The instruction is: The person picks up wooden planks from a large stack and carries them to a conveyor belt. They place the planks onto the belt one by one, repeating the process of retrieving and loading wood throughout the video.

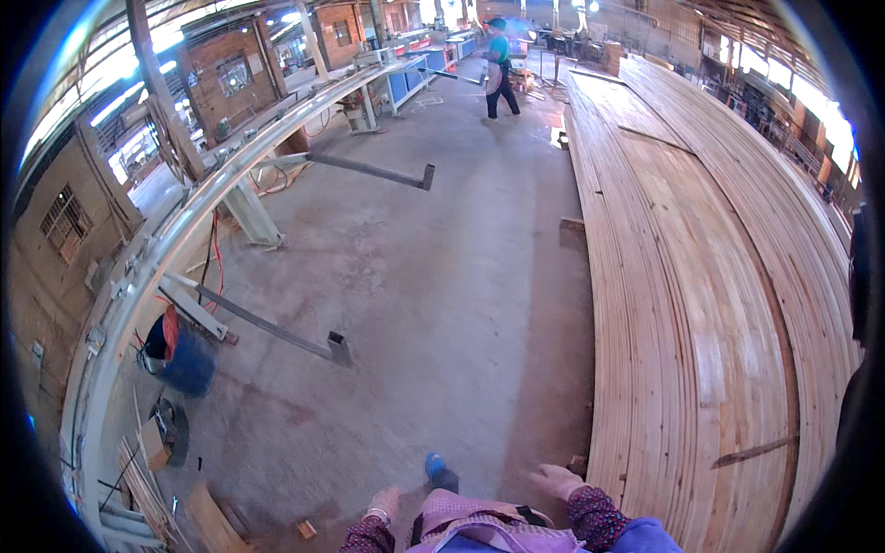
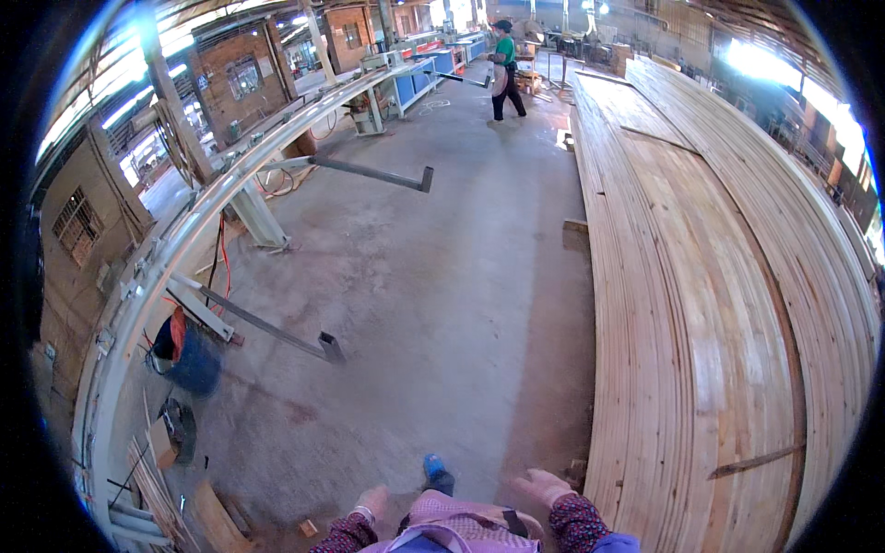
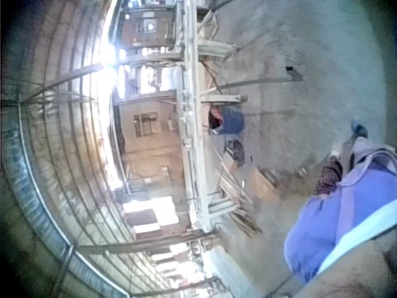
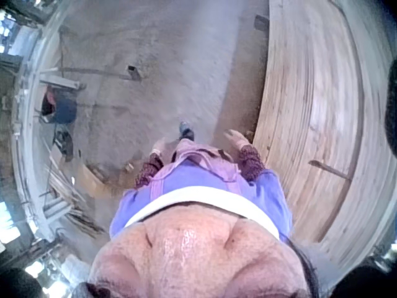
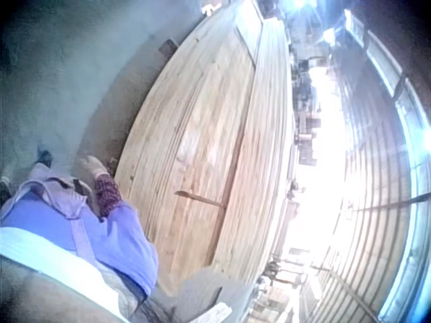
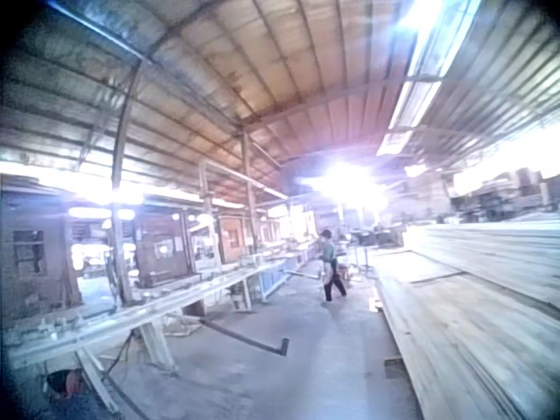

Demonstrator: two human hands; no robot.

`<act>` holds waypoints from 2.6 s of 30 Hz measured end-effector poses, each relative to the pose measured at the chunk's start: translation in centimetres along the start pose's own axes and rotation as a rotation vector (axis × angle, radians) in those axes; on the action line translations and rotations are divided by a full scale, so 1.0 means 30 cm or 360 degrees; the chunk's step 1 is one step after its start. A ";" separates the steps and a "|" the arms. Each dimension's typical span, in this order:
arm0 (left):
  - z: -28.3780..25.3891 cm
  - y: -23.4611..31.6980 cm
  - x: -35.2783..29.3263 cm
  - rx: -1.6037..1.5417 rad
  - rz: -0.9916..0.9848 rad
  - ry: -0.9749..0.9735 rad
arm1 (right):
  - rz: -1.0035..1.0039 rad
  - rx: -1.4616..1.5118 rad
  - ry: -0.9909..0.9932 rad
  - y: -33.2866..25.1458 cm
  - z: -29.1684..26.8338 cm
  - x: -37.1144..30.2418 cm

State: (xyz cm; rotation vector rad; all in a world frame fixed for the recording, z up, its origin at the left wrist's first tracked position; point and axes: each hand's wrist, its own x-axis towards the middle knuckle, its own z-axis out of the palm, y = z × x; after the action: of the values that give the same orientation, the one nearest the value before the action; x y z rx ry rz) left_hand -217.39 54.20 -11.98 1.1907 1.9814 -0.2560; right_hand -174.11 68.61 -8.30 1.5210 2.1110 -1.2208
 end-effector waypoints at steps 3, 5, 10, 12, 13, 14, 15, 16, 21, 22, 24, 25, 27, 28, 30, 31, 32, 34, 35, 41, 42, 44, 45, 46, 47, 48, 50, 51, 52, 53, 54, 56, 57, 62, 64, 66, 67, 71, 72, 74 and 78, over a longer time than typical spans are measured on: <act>-0.187 -0.116 0.180 -0.0607 -0.0337 0.0466 | 0.0130 0.0025 -0.0103 0.108 0.115 0.111; -0.488 0.010 0.181 -0.0589 -0.0167 0.0622 | 0.0242 0.0069 -0.0143 0.090 0.115 0.076; -0.957 0.148 0.349 -0.1088 -0.0035 0.1455 | 0.0210 0.0258 0.0113 0.016 0.119 0.200; -1.091 0.169 0.441 -0.0803 0.0041 0.1346 | 0.0010 0.0137 0.0217 -0.082 0.064 0.232; -1.135 0.166 0.497 -0.0652 0.0084 0.1288 | -0.0119 0.0015 0.0274 -0.158 0.017 0.238; -1.163 0.147 0.570 -0.0408 0.0120 0.1209 | -0.0245 -0.0106 0.0339 -0.236 -0.033 0.248; -1.181 0.115 0.660 -0.0171 0.0147 0.1135 | -0.0334 -0.0175 0.0383 -0.291 -0.059 0.268; -1.183 0.063 0.743 -0.0041 0.0169 0.1069 | -0.0380 -0.0192 0.0400 -0.323 -0.074 0.316; -1.168 0.020 0.873 0.0405 0.0374 0.0650 | -0.0338 -0.0225 0.0121 -0.447 -0.192 0.408; -1.202 0.130 0.790 0.0565 0.0455 0.0543 | -0.0427 -0.0383 0.0103 -0.517 -0.286 0.341; -1.251 0.173 0.693 0.0725 0.0433 0.0512 | -0.0468 -0.0527 -0.0005 -0.439 -0.263 0.417; -1.247 0.160 0.676 0.0724 0.0393 0.0501 | -0.0498 -0.0603 -0.0064 -0.389 -0.247 0.461; -1.297 0.183 0.643 0.0697 0.0263 0.0489 | -0.0158 -0.0244 -0.0220 -0.302 -0.242 0.564; -1.312 0.200 0.620 0.0654 0.0162 0.0456 | -0.0142 -0.0211 -0.0275 -0.316 -0.279 0.587; -1.322 0.210 0.613 0.0372 -0.0117 0.0508 | -0.0225 -0.0259 -0.0257 -0.361 -0.354 0.645; -1.313 0.204 0.619 0.0131 -0.0296 0.0590 | -0.0324 -0.0343 -0.0181 -0.377 -0.387 0.682; -1.304 0.215 0.626 -0.0113 -0.0462 0.0652 | -0.0403 -0.0424 -0.0111 -0.373 -0.405 0.700; -1.324 0.275 0.618 -0.0070 -0.0398 0.0705 | -0.0412 -0.0409 -0.0005 -0.316 -0.395 0.845; -1.302 0.256 0.634 -0.0114 -0.0438 0.0789 | -0.0446 -0.0409 0.0034 -0.304 -0.379 0.913; -1.259 0.257 0.642 -0.0146 -0.0495 0.1035 | 0.0181 0.0425 -0.0107 -0.485 -0.425 1.041; -1.246 0.244 0.654 -0.0136 -0.0490 0.1068 | 0.0080 0.0428 -0.0138 -0.492 -0.421 1.049; -1.223 0.214 0.680 -0.0108 -0.0482 0.1130 | -0.0118 0.0440 -0.0203 -0.509 -0.415 1.044; -1.227 0.208 0.666 -0.0109 -0.0397 0.1112 | -0.0049 0.0406 -0.0370 -0.567 -0.487 0.997; -1.223 0.204 0.659 -0.0105 -0.0437 0.1106 | 0.0000 0.0382 -0.0387 -0.568 -0.489 1.001; -1.225 0.212 0.659 -0.0103 -0.0454 0.1106 | 0.0054 0.0363 -0.0384 -0.562 -0.502 1.000; -1.225 0.215 0.668 -0.0098 -0.0471 0.1106 | 0.0110 0.0346 -0.0381 -0.551 -0.509 1.002; -1.209 0.185 0.682 -0.0084 -0.0388 0.1105 | 0.0209 0.0265 -0.0364 -0.504 -0.467 1.055; -1.207 0.175 0.688 -0.0076 -0.0352 0.1100 | 0.0196 0.0294 -0.0367 -0.495 -0.461 1.060; -1.204 0.173 0.697 -0.0091 -0.0411 0.1096 | 0.0182 0.0322 -0.0371 -0.488 -0.456 1.066; -1.222 0.207 0.668 -0.0101 -0.0469 0.1085 | 0.0169 0.0318 -0.0380 -0.486 -0.454 1.065; -1.230 0.227 0.654 -0.0111 -0.0527 0.1075 | 0.0155 0.0314 -0.0391 -0.483 -0.457 1.067; -1.225 0.229 0.662 -0.0112 -0.0515 0.1104 | 0.0152 0.0310 -0.0389 -0.467 -0.442 1.078; -1.220 0.225 0.666 -0.0121 -0.0512 0.1128 | 0.0153 0.0300 -0.0376 -0.454 -0.435 1.098; -1.206 0.205 0.674 -0.0057 -0.0537 0.1096 | 0.0116 0.0282 -0.0369 -0.441 -0.456 1.117; -1.206 0.217 0.650 0.0008 -0.0564 0.1059 | 0.0124 0.0181 -0.0347 -0.487 -0.502 1.090; -1.206 0.193 0.665 0.0201 -0.0388 0.0997 | 0.0150 0.0225 -0.0336 -0.464 -0.492 1.097; -1.199 0.176 0.681 0.0340 -0.0343 0.0954 | 0.0163 0.0246 -0.0331 -0.449 -0.484 1.105; -1.178 0.142 0.707 0.0466 -0.0268 0.0977 | 0.0190 0.0284 -0.0302 -0.442 -0.466 1.145; -1.183 0.142 0.701 0.0393 -0.0271 0.1028 | 0.0179 0.0311 -0.0298 -0.451 -0.471 1.148; -1.199 0.190 0.675 0.0055 -0.0462 0.1112 | 0.0165 0.0332 -0.0297 -0.465 -0.483 1.155; -1.185 0.159 0.698 -0.0126 -0.0373 0.1230 | 0.0130 0.0341 -0.0311 -0.471 -0.481 1.170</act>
State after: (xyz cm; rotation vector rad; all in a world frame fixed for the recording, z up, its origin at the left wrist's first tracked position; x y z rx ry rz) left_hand -237.28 89.35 -2.29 1.0948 2.7719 0.2063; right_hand -197.46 101.00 -15.12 1.4866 1.8260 -1.5382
